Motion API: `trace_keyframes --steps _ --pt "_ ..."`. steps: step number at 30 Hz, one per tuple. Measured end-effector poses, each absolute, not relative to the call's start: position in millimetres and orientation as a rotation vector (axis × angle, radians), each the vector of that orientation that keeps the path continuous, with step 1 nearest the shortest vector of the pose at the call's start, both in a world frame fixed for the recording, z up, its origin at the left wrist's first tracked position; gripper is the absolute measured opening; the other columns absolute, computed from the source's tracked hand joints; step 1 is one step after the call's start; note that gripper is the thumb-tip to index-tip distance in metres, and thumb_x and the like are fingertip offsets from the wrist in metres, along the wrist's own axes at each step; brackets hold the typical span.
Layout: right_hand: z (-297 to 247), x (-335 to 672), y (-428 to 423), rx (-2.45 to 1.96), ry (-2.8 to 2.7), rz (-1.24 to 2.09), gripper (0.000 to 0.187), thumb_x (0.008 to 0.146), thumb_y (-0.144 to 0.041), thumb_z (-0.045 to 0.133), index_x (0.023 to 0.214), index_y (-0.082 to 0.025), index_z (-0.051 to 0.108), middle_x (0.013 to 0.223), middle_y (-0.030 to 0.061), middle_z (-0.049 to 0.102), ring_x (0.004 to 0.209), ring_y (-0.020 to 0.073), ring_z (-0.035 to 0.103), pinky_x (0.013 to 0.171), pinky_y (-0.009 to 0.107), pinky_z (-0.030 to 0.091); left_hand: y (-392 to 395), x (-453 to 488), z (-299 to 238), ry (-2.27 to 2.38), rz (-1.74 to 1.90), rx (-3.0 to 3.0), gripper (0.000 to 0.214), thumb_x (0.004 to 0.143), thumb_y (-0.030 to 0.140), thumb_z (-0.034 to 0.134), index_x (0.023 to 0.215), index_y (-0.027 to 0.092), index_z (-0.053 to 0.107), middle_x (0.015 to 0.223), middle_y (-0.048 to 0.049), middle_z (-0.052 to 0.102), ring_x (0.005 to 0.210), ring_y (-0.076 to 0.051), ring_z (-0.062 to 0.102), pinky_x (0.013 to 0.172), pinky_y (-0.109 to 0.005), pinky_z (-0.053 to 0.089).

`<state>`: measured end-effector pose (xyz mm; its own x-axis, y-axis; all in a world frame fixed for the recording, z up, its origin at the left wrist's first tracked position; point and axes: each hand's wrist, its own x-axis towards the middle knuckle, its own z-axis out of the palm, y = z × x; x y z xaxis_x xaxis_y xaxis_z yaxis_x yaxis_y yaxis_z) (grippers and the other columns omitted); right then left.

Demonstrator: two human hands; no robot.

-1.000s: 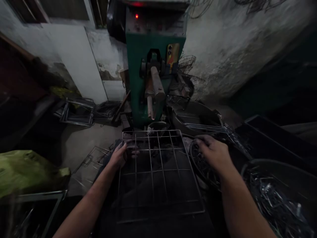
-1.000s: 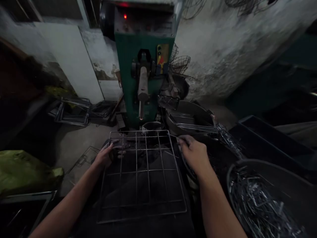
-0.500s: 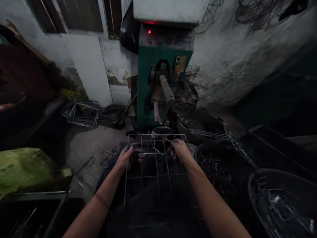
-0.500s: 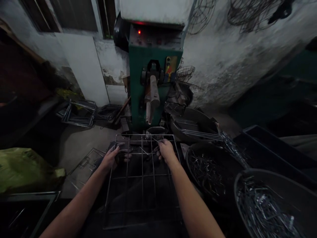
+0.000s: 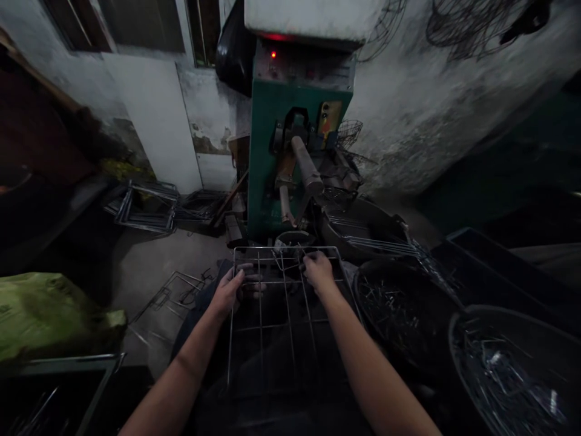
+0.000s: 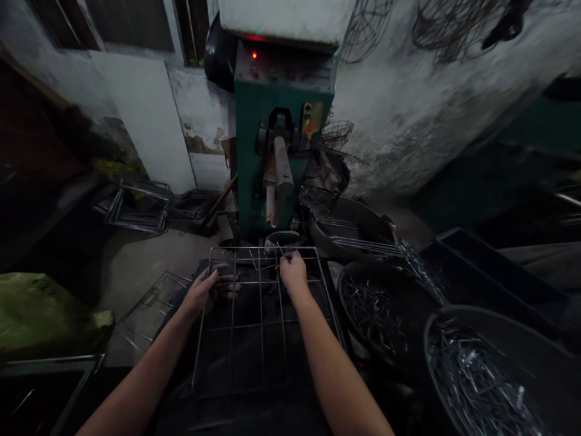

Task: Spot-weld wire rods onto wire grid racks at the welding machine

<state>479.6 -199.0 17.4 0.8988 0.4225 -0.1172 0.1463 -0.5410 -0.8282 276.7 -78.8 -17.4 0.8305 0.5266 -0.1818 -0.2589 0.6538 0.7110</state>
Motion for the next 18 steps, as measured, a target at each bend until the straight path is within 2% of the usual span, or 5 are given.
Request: trace_keyframes --steps 3,5,10,18 --pt "19.7 483.8 -202.5 -2.407 -0.649 0.197 0.006 0.074 -0.024 0.053 0.076 -0.019 0.056 0.076 0.0062 0.066 0.078 0.021 0.061 0.069 0.027 0.044 -79.0 274.2 -17.1 0.396 0.463 0.74 0.045 0.077 0.033 0.068 0.114 0.014 0.05 0.101 -0.0156 0.068 0.088 -0.031 0.068 0.068 -0.043 0.057" --pt "24.3 483.8 -205.6 -2.516 -0.744 0.199 0.008 0.077 -0.024 0.054 0.078 -0.018 0.059 0.082 0.0073 0.067 0.085 0.0226 0.061 0.074 0.028 0.043 -79.2 272.6 -17.5 0.396 0.476 0.75 0.044 0.078 0.032 0.068 0.114 0.014 0.05 0.101 -0.0153 0.068 0.088 -0.031 0.068 0.068 -0.043 0.057" --pt "35.2 472.0 -209.6 -2.651 -0.801 0.229 0.017 0.086 -0.028 0.049 0.095 -0.018 0.059 0.085 0.0078 0.068 0.085 0.0221 0.063 0.069 0.026 0.041 -81.2 270.1 -17.7 0.401 0.497 0.764 0.043 0.078 0.032 0.067 0.113 0.014 0.051 0.099 -0.0144 0.069 0.087 -0.03 0.068 0.07 -0.042 0.057" --pt "44.4 462.9 -207.6 -2.778 -0.912 0.277 0.022 0.092 -0.026 0.043 0.103 -0.013 0.057 0.092 0.0117 0.068 0.088 0.0215 0.063 0.069 0.026 0.038 -81.9 268.5 -19.8 0.397 0.52 0.767 0.043 0.077 0.033 0.068 0.112 0.014 0.053 0.096 -0.014 0.069 0.087 -0.031 0.068 0.071 -0.043 0.057"
